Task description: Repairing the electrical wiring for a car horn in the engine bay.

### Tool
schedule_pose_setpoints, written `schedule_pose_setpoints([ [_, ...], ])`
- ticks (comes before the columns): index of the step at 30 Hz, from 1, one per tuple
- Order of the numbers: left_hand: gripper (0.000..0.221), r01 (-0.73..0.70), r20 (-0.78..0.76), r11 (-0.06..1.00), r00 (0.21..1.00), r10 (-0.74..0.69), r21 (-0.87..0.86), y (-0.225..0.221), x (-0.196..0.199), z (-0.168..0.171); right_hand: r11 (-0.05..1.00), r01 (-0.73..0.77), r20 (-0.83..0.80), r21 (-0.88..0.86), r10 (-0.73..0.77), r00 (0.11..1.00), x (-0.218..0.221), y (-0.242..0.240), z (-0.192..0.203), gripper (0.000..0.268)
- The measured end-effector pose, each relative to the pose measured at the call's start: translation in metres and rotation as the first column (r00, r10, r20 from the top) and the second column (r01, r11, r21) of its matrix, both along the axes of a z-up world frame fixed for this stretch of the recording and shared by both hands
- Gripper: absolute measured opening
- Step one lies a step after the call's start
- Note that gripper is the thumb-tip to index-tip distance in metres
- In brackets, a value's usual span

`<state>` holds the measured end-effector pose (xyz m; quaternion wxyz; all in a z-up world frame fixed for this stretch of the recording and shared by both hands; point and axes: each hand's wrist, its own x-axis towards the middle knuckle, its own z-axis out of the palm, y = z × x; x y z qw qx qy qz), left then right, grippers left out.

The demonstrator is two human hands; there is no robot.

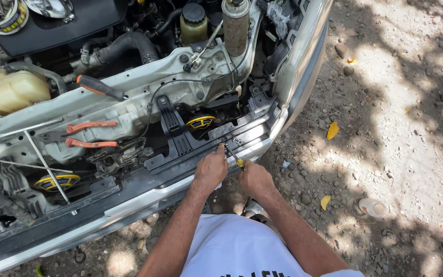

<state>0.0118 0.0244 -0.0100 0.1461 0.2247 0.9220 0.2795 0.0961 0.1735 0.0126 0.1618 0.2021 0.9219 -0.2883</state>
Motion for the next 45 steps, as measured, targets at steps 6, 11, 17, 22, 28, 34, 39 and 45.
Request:
schedule_pose_setpoints([
  [6,0.052,-0.018,0.031,1.0,0.999,0.018,0.005,0.003,0.001,0.007,1.0,0.001,0.027,-0.024,-0.001,1.0,-0.001,0.003,0.003,0.031],
  [11,0.043,-0.117,-0.002,0.976,0.993,0.12,0.182,0.004,0.001,0.011,0.999,-0.036,-0.017,0.033,0.036,0.999,0.0,0.011,0.004,0.03],
  [17,0.036,-0.178,0.015,0.935,0.983,0.182,0.307,0.001,0.01,0.021,0.995,-0.072,-0.148,0.071,0.082,0.986,0.018,0.017,0.011,0.027],
  [22,0.029,-0.43,0.532,0.804,0.829,0.172,0.41,-0.007,0.011,0.038,0.98,-0.175,-0.282,0.092,0.194,0.94,0.029,0.031,0.049,0.018],
  [28,0.022,-0.34,0.465,0.657,0.885,-0.018,0.673,-0.026,0.028,0.079,0.972,-0.228,-0.459,0.054,0.227,0.859,0.047,0.037,0.09,0.014],
  [34,0.021,-0.277,0.353,0.738,0.934,0.056,0.616,-0.03,0.052,0.151,0.969,-0.211,-0.444,-0.125,0.136,0.886,0.059,0.039,0.116,0.013],
  [39,0.015,-0.124,0.203,0.633,0.978,-0.053,0.764,-0.031,0.061,0.175,0.505,-0.2,-0.224,-0.84,0.013,0.974,0.067,0.046,0.129,0.024],
  [45,0.015,0.031,0.022,0.693,0.998,-0.067,0.72,-0.028,0.059,0.19,0.195,-0.051,-0.037,-0.979,0.075,0.996,0.067,0.054,0.145,0.03],
])
